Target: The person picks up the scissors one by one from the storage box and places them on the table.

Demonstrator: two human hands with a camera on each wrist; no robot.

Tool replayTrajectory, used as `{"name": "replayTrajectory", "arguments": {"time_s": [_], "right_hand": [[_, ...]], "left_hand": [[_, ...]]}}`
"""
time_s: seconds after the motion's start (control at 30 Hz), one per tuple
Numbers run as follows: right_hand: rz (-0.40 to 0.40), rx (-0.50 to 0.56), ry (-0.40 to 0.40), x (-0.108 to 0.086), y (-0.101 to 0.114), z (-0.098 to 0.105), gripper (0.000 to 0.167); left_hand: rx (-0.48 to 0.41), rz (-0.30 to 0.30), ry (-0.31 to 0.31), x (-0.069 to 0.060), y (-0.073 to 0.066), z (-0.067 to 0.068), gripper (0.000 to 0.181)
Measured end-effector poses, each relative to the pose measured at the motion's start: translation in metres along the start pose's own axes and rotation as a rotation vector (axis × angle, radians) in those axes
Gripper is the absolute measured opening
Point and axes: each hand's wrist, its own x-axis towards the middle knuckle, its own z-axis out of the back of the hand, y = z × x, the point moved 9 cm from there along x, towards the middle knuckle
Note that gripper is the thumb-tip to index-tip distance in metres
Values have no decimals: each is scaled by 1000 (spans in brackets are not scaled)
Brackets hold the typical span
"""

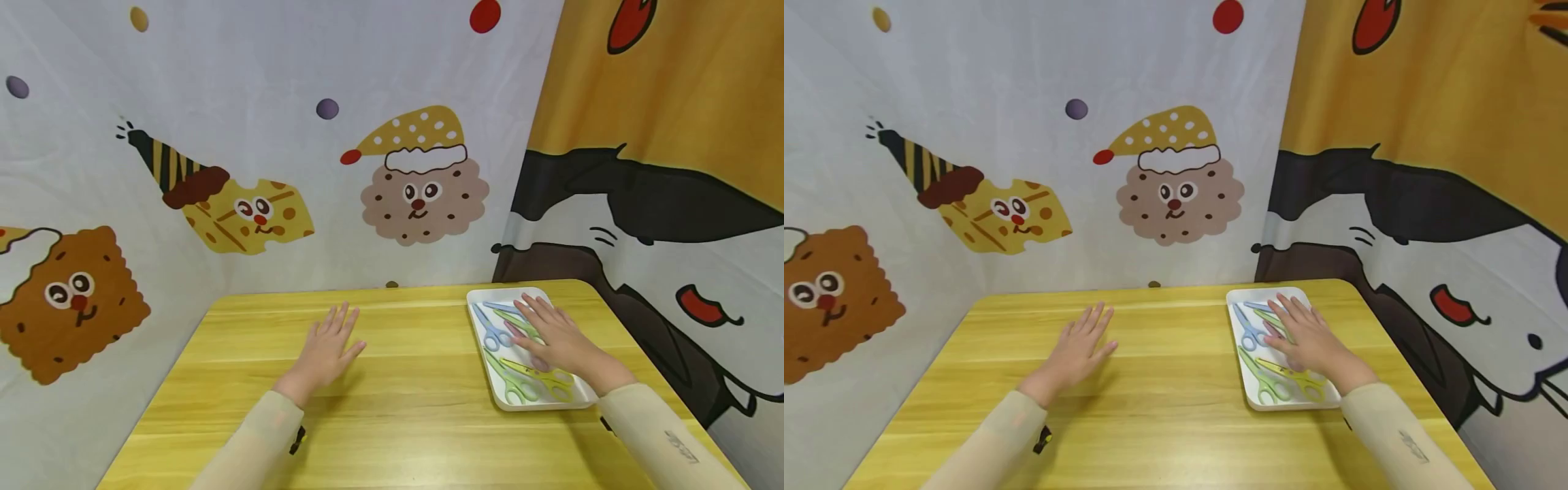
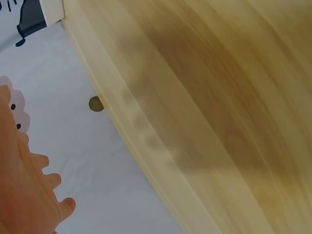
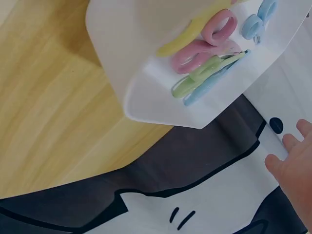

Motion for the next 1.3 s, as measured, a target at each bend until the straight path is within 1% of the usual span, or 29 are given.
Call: {"name": "replayTrajectory", "arguments": {"time_s": [0.17,0.4,0.53,0.67,0.73,0.8,0.93,1.17,1.23,1.3], "right_hand": [[-19,1,9,-5,-10,-1,75],[-51,5,-6,-11,-20,-3,77],[-81,14,-15,-15,-28,-2,81],[-126,41,1,-19,-38,-4,88],[-141,57,6,-22,-43,-5,89],[-148,61,3,-24,-47,-5,88],[-156,83,-16,-30,-52,-3,87],[-196,152,-39,-38,-62,-3,90],[-205,164,-44,-40,-63,-3,89],[-215,180,-41,-41,-64,-4,88]], "left_hand": [[-66,-13,19,2,-11,-6,69],[-156,-3,2,2,-24,-10,69],[-183,7,30,3,-31,-18,69],[-206,0,39,6,-41,-24,70],[-230,-6,41,8,-46,-26,70],[-251,-8,56,10,-52,-30,71],[-325,-21,68,14,-68,-35,75],[-531,-10,77,20,-95,-48,79],[-567,-15,77,22,-102,-52,79],[-580,-10,78,24,-108,-55,78]]}}
